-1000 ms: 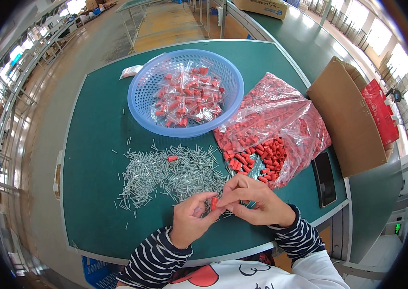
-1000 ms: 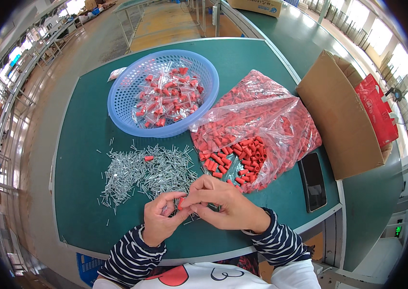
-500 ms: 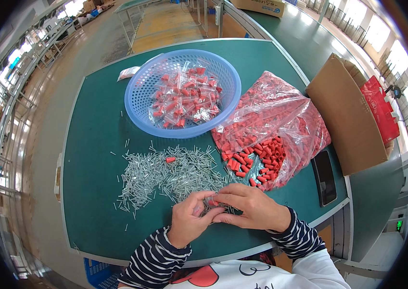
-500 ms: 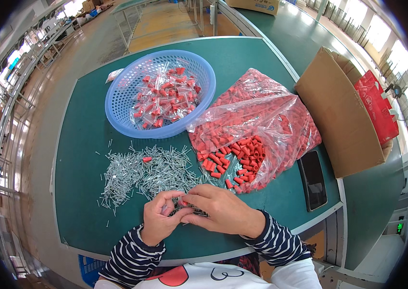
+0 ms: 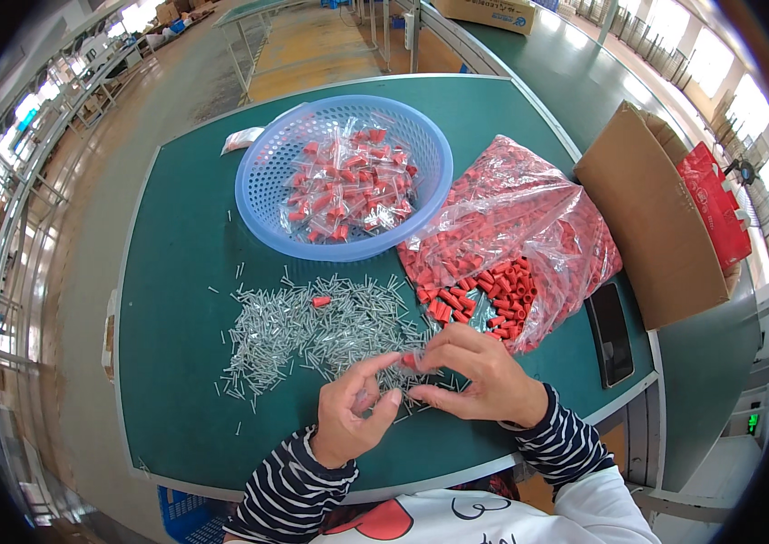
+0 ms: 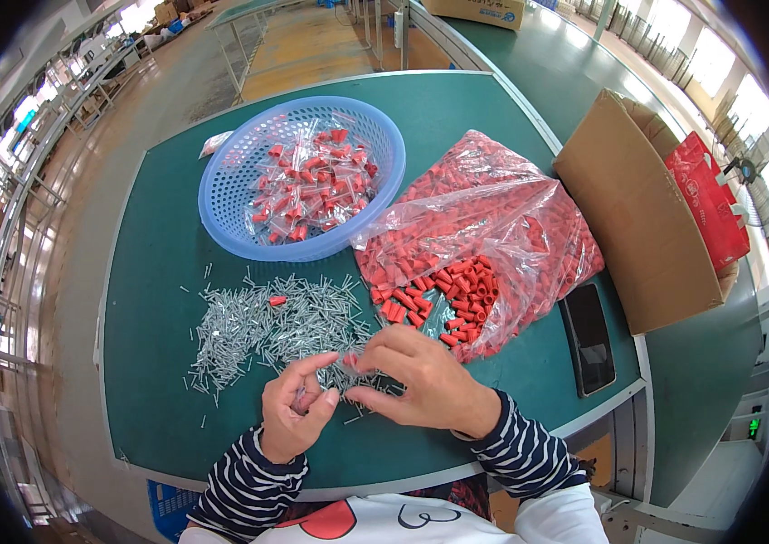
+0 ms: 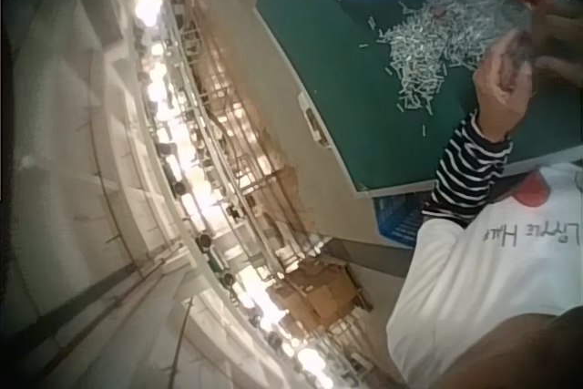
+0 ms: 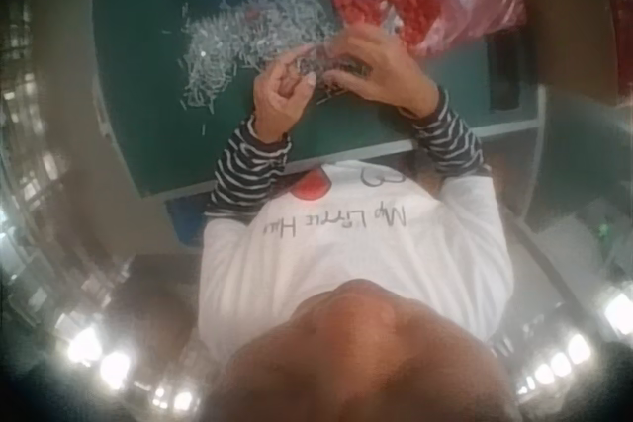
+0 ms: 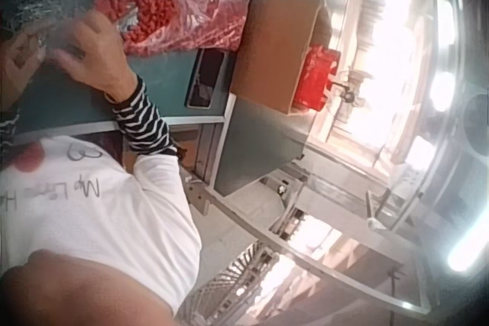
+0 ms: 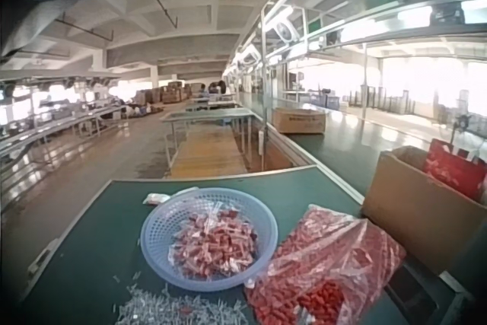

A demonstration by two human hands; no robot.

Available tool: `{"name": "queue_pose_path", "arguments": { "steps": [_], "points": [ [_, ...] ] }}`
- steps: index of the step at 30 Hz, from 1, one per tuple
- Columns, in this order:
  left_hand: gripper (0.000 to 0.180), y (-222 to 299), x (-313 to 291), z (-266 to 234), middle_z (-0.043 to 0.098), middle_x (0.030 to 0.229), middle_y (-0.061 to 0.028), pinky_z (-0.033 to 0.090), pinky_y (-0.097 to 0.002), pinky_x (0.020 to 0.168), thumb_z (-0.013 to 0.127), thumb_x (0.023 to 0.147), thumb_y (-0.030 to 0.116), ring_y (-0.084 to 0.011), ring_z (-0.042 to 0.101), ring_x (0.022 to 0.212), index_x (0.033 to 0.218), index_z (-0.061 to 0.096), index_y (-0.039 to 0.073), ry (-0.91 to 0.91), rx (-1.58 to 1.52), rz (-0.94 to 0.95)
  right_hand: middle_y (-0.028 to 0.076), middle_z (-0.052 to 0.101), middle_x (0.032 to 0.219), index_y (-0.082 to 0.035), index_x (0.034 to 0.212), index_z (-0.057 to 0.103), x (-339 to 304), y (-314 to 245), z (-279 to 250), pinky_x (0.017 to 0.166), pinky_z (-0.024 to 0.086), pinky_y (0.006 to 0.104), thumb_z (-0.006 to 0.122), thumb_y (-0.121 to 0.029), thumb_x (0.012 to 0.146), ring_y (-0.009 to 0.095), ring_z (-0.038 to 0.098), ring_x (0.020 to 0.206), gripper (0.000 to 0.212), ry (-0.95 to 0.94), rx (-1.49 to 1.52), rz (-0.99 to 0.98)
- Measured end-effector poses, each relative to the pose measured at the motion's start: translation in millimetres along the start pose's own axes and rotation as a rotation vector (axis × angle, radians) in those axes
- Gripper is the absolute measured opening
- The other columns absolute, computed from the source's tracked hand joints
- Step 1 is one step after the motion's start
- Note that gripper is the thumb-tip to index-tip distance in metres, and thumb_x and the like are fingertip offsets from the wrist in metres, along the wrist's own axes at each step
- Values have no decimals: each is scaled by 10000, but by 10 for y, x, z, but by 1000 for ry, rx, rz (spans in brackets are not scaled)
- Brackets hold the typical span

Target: The person assembles small red plastic caps onto metal pins by hand, then places the assembled units into a plastic bag.

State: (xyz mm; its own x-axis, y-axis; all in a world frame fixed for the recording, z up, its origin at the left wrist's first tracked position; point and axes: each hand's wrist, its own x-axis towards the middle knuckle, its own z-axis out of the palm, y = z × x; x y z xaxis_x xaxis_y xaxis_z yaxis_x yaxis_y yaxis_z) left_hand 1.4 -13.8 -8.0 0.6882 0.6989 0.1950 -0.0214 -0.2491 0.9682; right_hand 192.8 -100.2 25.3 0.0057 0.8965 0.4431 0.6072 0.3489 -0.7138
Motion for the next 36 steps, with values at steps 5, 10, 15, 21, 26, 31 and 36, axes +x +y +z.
{"name": "queue_pose_path", "arguments": {
  "steps": [5,10,15,21,26,31,36],
  "points": [
    [337,13,23,3,396,605,61,234,-198,485,730,810,85,-22,315,533,1131,655,13,-14,55,32,112,598,922,-21,912,637,-8,24,60,694,500,360,752,-47,751,274,608,821,200,-43,75,-10],
    [219,-24,8,19,510,645,32,287,-186,488,745,825,42,-19,398,552,1033,687,8,-12,23,7,109,606,932,-20,934,643,-11,29,89,707,501,354,731,-26,769,272,613,832,186,-79,44,-39],
    [154,-63,-9,-18,672,885,-91,462,-203,648,673,865,-56,-90,618,780,1016,676,-30,-8,-268,28,80,644,903,-26,979,667,11,-77,13,691,483,314,719,-53,829,213,626,850,162,-31,328,282],
    [169,-55,-23,-3,671,876,-83,459,-203,634,683,856,-59,-82,608,758,1022,670,-32,3,-378,-11,70,651,881,-20,946,680,-12,63,50,678,465,299,721,-73,843,188,606,806,123,-18,394,136],
    [128,40,9,10,631,745,-16,340,-178,491,721,844,-3,-16,490,597,963,677,5,75,-153,17,72,650,873,-22,941,683,-10,44,68,680,463,303,714,-65,845,187,599,792,109,8,381,158],
    [134,-63,2,-2,637,775,-17,325,-188,499,714,847,-13,-28,472,595,974,682,16,75,-197,133,77,649,873,-21,927,686,-7,47,74,686,467,304,710,-52,840,190,603,798,96,10,360,155],
    [107,-42,-1,1,612,716,-10,309,-182,484,725,844,16,-17,446,561,941,683,19,62,-117,111,81,649,867,-19,910,689,7,31,65,688,471,305,706,-51,838,195,607,797,80,20,341,141]
  ]
}}
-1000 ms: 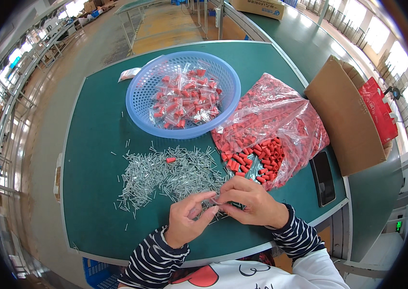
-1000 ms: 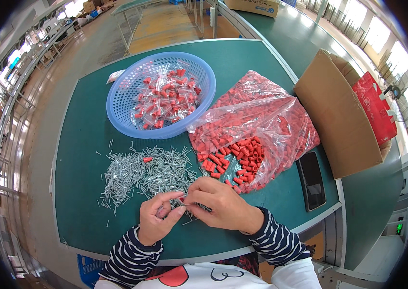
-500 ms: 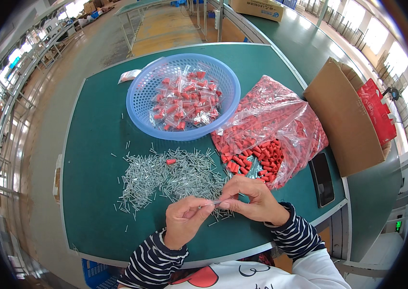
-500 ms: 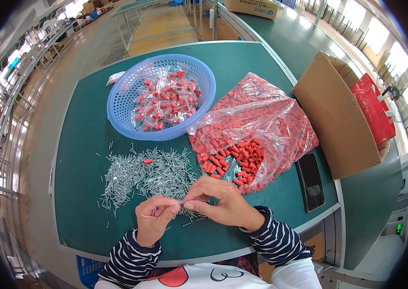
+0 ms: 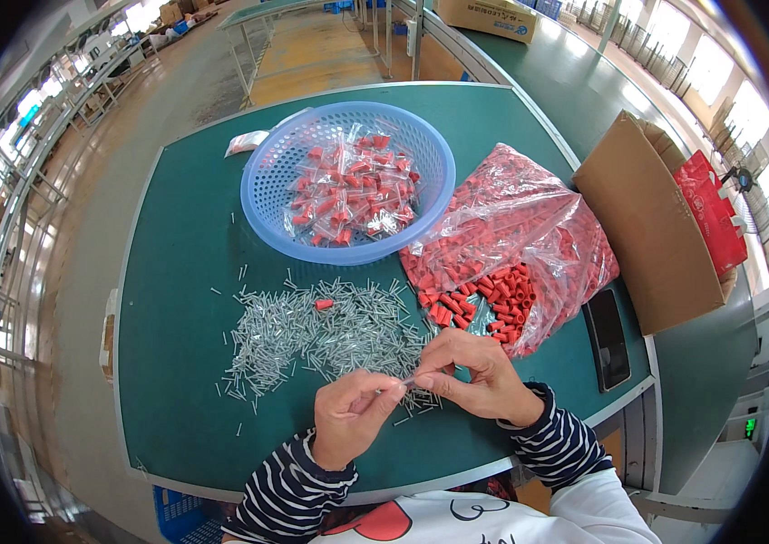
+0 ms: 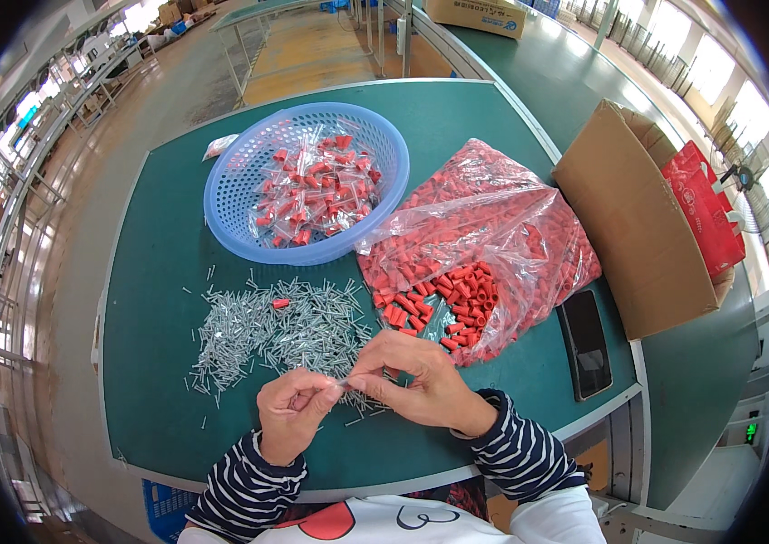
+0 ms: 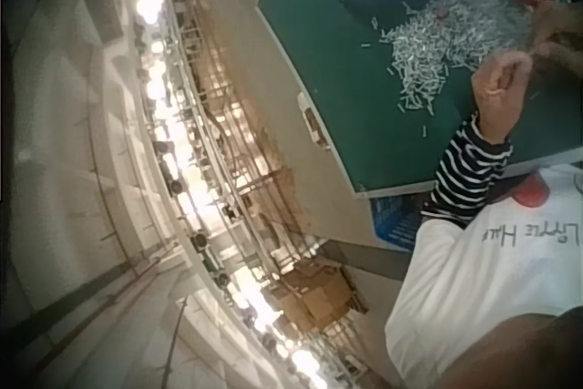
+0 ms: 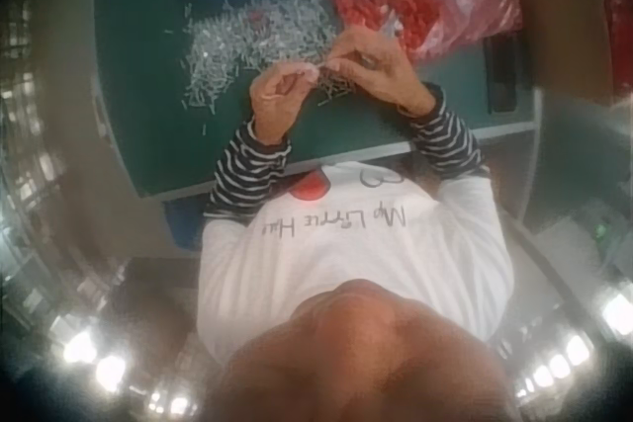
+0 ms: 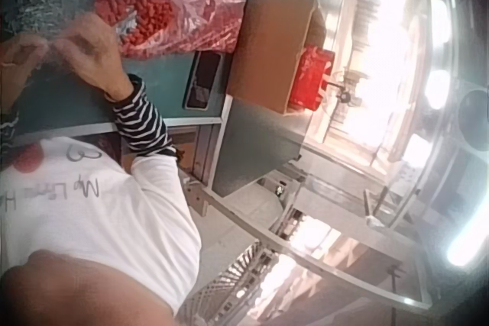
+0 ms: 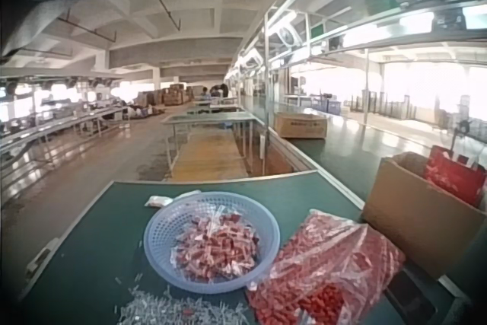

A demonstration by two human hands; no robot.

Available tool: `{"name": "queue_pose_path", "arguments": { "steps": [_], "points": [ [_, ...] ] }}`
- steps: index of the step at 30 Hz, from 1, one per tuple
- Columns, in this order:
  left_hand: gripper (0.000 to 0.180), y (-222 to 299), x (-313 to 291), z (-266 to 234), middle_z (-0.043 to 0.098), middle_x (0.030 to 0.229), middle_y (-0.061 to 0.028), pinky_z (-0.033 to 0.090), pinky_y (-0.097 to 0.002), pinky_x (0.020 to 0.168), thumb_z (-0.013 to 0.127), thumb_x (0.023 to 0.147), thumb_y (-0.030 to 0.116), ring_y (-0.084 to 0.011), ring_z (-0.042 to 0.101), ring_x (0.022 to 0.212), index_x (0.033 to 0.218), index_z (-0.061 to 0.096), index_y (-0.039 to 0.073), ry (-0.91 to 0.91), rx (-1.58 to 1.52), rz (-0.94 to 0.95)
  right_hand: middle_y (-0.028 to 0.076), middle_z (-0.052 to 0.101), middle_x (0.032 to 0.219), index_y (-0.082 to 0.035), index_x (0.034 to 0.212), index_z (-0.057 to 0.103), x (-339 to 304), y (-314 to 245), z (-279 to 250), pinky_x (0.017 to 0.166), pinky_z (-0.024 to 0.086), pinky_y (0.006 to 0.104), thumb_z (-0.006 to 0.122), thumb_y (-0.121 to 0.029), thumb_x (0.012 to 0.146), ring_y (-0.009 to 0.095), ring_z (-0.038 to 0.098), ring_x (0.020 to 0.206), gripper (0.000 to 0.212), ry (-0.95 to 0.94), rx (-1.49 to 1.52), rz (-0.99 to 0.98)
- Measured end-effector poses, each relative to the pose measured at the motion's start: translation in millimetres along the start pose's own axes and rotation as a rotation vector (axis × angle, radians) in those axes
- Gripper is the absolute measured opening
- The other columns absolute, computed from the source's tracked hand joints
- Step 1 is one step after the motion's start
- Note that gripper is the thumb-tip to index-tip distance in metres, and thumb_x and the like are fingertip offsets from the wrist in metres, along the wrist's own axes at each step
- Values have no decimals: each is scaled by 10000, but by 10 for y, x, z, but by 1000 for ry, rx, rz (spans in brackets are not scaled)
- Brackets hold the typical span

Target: The person assembles small red plastic caps onto metal pins by hand, then places the assembled units into a plastic bag.

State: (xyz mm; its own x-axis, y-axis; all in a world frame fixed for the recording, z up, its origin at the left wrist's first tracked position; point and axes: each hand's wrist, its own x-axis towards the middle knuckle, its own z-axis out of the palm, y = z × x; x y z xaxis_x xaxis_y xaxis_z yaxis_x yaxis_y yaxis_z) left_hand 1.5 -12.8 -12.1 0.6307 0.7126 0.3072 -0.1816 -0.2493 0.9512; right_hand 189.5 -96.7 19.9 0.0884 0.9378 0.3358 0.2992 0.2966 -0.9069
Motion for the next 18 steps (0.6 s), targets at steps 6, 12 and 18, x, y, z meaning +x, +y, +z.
{"name": "queue_pose_path", "arguments": {
  "steps": [6,12,18],
  "points": [
    [111,13,7,1,603,709,-9,310,-186,482,726,843,19,-12,433,551,941,676,13,12,27,13,84,647,861,-17,908,691,2,-40,-26,689,473,306,707,-51,835,194,608,799,82,5,-13,5],
    [94,30,-45,-21,587,698,-2,312,-185,487,723,843,15,-10,433,553,918,668,-2,2,-49,-138,82,650,862,-13,905,691,-15,7,30,689,472,304,705,-46,832,198,613,802,82,-12,-8,0],
    [109,110,43,-1,520,649,49,282,-181,490,721,870,61,3,382,560,899,641,-8,-75,70,8,65,650,863,-22,914,692,-10,-7,24,672,468,291,687,-63,853,171,613,790,74,-96,-18,63]
  ]
}}
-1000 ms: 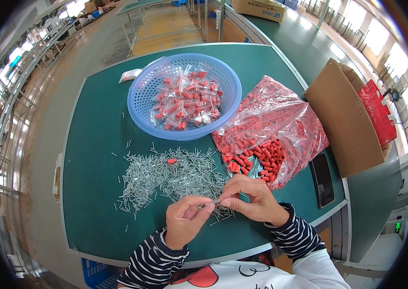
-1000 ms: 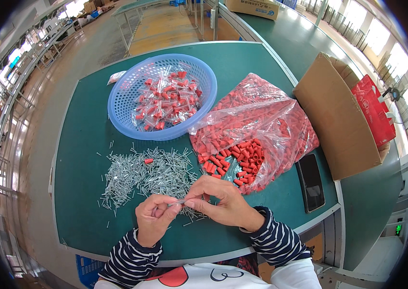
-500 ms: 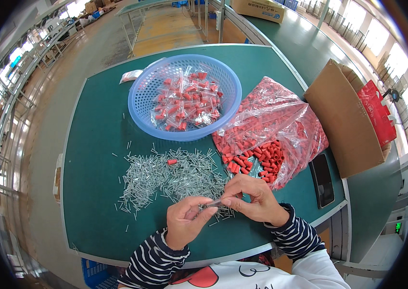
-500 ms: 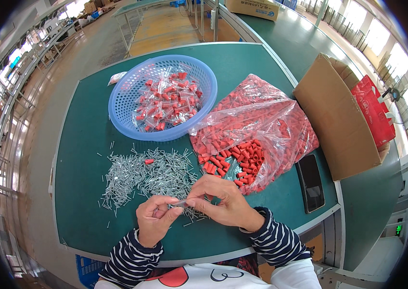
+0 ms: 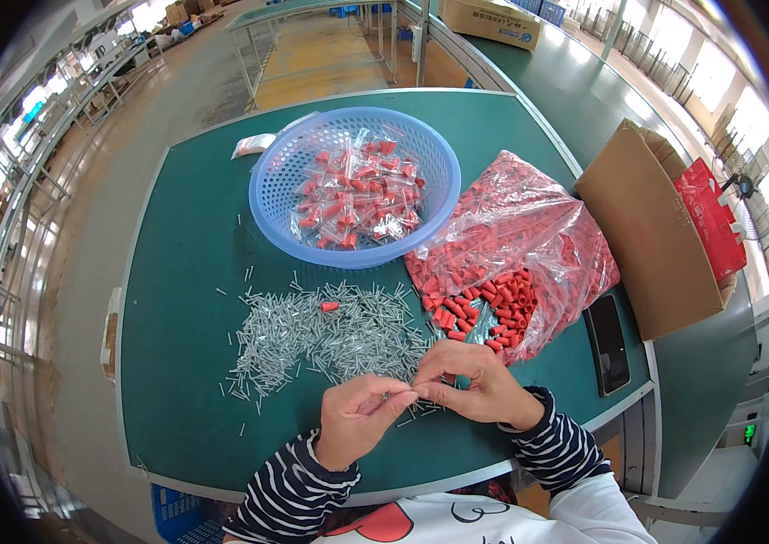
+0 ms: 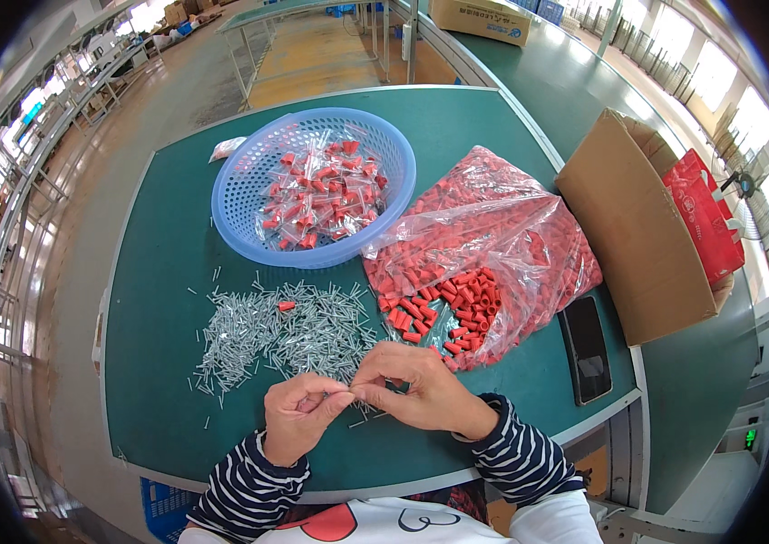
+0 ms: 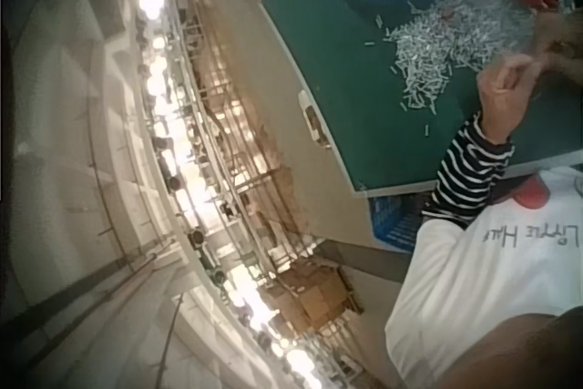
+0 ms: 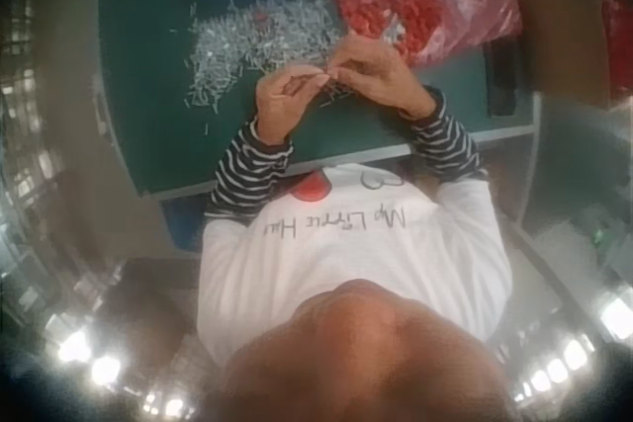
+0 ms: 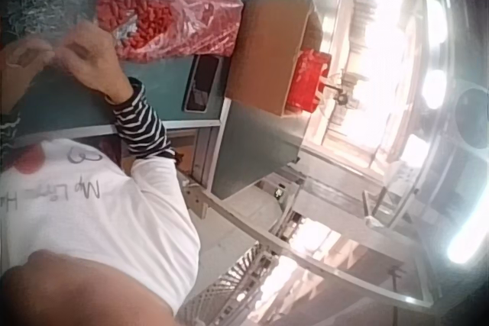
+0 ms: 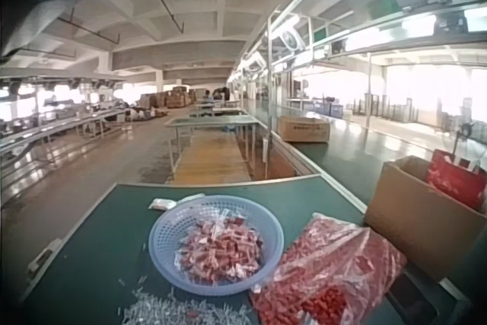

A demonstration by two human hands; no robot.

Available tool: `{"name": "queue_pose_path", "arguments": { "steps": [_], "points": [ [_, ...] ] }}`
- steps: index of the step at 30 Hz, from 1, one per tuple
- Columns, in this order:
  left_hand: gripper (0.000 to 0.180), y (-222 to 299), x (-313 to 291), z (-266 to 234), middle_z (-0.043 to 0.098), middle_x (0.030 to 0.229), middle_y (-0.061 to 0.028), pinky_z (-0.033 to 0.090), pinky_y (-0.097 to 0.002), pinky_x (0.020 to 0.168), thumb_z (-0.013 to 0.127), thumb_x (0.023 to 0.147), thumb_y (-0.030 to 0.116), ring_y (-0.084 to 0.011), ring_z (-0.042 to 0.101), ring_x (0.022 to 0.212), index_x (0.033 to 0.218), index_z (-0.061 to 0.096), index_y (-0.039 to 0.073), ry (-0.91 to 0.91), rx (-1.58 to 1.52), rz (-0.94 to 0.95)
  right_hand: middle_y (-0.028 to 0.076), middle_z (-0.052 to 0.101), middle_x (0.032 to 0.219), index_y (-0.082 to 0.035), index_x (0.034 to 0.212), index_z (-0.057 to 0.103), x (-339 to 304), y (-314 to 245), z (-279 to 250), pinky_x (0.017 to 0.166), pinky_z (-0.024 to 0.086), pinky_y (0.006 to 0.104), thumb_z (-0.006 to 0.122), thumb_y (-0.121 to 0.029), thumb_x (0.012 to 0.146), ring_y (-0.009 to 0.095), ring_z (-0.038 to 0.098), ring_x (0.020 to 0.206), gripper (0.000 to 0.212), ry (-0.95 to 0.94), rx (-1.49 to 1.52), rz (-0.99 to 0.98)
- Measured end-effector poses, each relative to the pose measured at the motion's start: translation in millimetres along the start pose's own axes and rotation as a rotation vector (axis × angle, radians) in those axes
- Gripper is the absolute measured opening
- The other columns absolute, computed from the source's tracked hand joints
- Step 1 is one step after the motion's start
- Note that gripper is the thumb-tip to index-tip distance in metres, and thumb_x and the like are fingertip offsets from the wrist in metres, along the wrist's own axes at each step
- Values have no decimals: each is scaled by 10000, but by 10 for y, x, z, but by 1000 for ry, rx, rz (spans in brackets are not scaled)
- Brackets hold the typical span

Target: The person assembles small red plastic caps onto metal pins by hand, then places the assembled units into a plastic bag.

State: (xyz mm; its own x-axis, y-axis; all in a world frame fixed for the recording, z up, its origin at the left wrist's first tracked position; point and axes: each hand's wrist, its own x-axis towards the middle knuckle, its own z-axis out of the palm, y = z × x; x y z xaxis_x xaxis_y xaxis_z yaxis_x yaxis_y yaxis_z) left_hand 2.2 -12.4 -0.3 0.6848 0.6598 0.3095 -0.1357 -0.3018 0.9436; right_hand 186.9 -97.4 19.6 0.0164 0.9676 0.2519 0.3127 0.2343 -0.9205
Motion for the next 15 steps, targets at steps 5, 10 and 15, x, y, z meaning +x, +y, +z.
{"name": "queue_pose_path", "arguments": {
  "steps": [5,10,15],
  "points": [
    [126,-97,-29,27,484,657,61,268,-182,493,710,890,94,0,356,569,900,619,7,47,-168,-111,50,648,847,-28,912,690,41,59,20,645,461,273,677,-80,870,136,604,774,68,-35,63,64],
    [114,-142,-29,77,464,712,54,277,-177,503,645,941,110,2,351,592,948,586,12,132,-174,-65,39,647,841,-26,947,688,218,-13,-98,655,464,258,660,-87,892,103,593,749,87,-43,157,183],
    [344,-186,-84,-95,556,855,-16,360,-182,524,436,1047,254,-25,422,593,1234,559,-8,147,-253,-205,40,648,904,-21,1025,685,687,-364,-204,706,479,260,675,-110,898,93,597,784,155,579,519,166]
  ]
}}
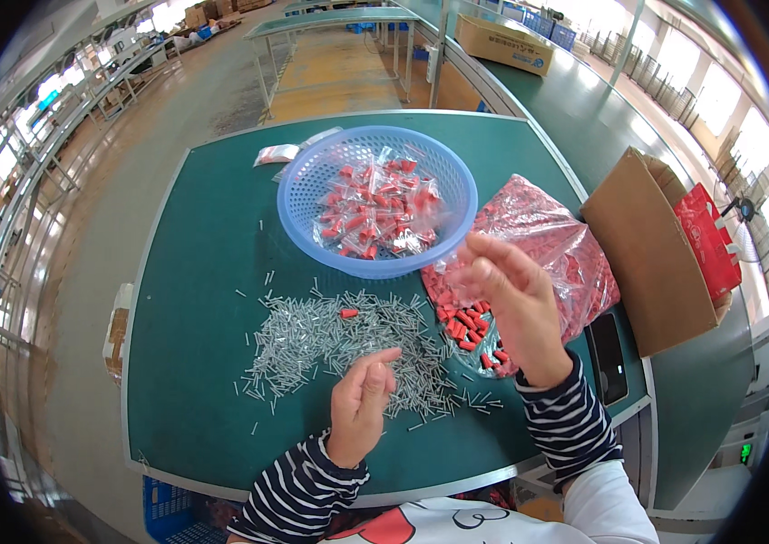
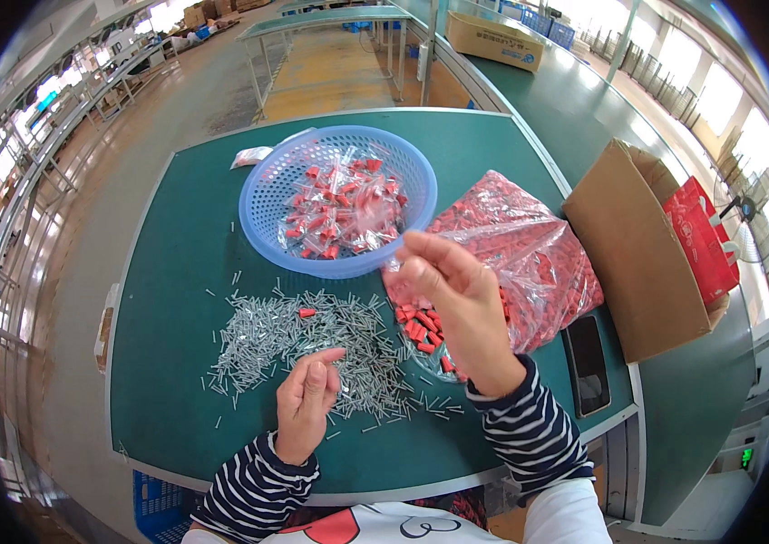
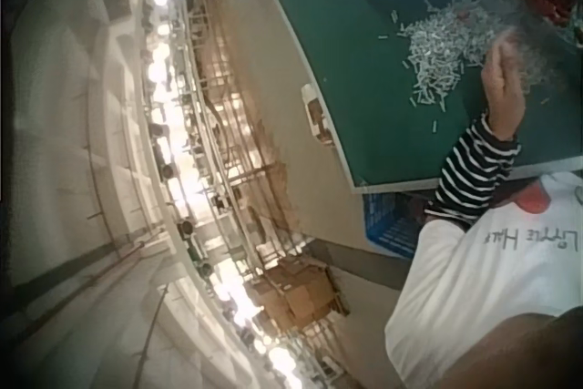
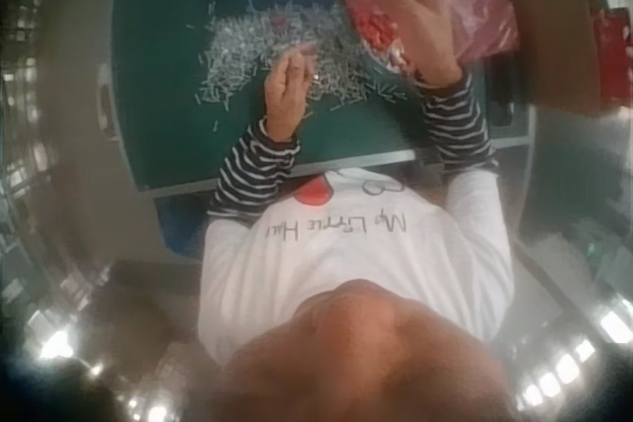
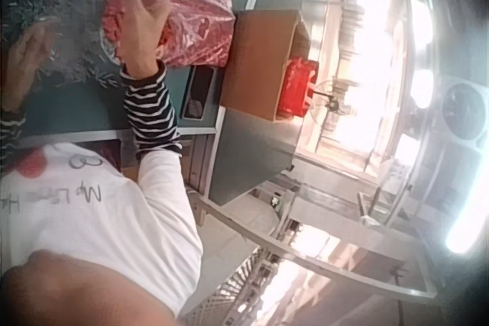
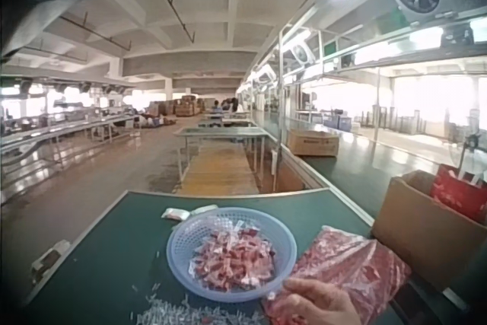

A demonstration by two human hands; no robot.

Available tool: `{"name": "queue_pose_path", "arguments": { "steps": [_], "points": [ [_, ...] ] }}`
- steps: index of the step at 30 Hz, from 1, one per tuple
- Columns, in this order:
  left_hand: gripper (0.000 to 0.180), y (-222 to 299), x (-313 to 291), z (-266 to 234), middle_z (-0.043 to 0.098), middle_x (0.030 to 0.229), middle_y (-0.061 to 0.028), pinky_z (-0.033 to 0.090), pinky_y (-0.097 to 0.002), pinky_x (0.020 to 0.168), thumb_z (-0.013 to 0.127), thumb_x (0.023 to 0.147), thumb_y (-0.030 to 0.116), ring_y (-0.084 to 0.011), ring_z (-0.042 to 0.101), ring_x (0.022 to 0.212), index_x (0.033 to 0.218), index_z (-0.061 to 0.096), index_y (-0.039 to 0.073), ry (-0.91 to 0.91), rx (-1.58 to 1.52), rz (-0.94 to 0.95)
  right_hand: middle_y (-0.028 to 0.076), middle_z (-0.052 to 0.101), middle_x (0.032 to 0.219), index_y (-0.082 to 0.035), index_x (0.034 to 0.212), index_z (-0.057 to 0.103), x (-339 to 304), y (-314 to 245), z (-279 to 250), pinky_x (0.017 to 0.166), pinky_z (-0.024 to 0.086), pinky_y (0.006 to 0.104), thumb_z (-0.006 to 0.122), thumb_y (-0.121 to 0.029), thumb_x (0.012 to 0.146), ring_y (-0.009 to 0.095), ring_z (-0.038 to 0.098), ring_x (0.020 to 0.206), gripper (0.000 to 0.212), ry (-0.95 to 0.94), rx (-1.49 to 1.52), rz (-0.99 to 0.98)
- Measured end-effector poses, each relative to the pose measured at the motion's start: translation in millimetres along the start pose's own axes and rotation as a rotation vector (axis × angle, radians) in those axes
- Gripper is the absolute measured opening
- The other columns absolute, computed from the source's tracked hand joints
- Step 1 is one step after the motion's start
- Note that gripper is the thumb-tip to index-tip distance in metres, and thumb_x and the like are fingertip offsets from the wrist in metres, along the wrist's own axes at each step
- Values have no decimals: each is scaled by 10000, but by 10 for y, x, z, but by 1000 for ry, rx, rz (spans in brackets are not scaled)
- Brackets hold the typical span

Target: The person assembles small red plastic caps onto metal pins by hand, then places the assembled units into a plastic bag.

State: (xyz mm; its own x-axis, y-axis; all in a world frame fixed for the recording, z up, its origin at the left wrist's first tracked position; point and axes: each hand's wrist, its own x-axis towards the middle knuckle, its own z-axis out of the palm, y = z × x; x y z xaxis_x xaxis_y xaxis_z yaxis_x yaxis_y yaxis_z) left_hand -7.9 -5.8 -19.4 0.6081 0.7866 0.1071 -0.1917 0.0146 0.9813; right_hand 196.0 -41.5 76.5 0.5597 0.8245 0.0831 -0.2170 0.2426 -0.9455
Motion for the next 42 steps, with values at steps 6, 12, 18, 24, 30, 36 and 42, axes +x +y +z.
{"name": "queue_pose_path", "arguments": {
  "steps": [6,12,18,24,30,36,42],
  "points": [
    [416,86,-28,170,528,1015,-75,434,-199,551,377,1057,277,-68,491,616,1361,470,9,-140,70,68,104,634,929,-16,1032,687,-600,347,-100,711,486,324,708,-84,840,205,609,832,205,-580,-594,-180],
    [423,10,-34,152,505,1056,-90,443,-234,566,400,1049,268,-101,502,682,1381,455,11,-243,186,197,127,570,894,-12,917,657,-699,570,-96,685,469,359,708,-61,806,276,583,787,132,-542,-712,-330],
    [403,-2,-18,164,614,888,-46,451,-223,623,460,1037,280,-72,540,699,1292,536,-22,-172,125,8,53,556,866,0,933,566,-686,618,-211,636,449,268,628,-107,926,128,559,757,123,-449,-498,-60],
    [256,20,-38,169,655,917,-70,493,-217,722,573,987,161,-75,600,824,1141,608,-41,-77,68,-78,5,604,911,-14,1040,546,-624,634,-276,699,475,223,585,-149,978,68,570,805,153,-365,-34,330],
    [148,18,-28,180,617,781,-19,424,-184,587,609,969,144,-41,537,671,965,587,-3,20,-60,-129,22,606,996,-3,1202,529,-637,594,-235,780,489,230,666,-98,917,83,582,863,330,-380,139,315],
    [156,15,-42,134,595,730,-3,400,-184,562,610,970,161,-34,511,636,931,563,18,13,3,-134,33,618,1042,9,1222,535,-688,681,-232,782,483,221,682,-102,907,71,576,867,365,-413,12,245],
    [163,65,-22,285,623,826,-27,430,-195,597,610,969,165,-44,530,676,974,562,10,99,-82,-94,-18,615,805,16,1015,651,-659,696,-274,605,430,197,651,-157,941,28,535,716,188,-347,45,365]
  ]
}}
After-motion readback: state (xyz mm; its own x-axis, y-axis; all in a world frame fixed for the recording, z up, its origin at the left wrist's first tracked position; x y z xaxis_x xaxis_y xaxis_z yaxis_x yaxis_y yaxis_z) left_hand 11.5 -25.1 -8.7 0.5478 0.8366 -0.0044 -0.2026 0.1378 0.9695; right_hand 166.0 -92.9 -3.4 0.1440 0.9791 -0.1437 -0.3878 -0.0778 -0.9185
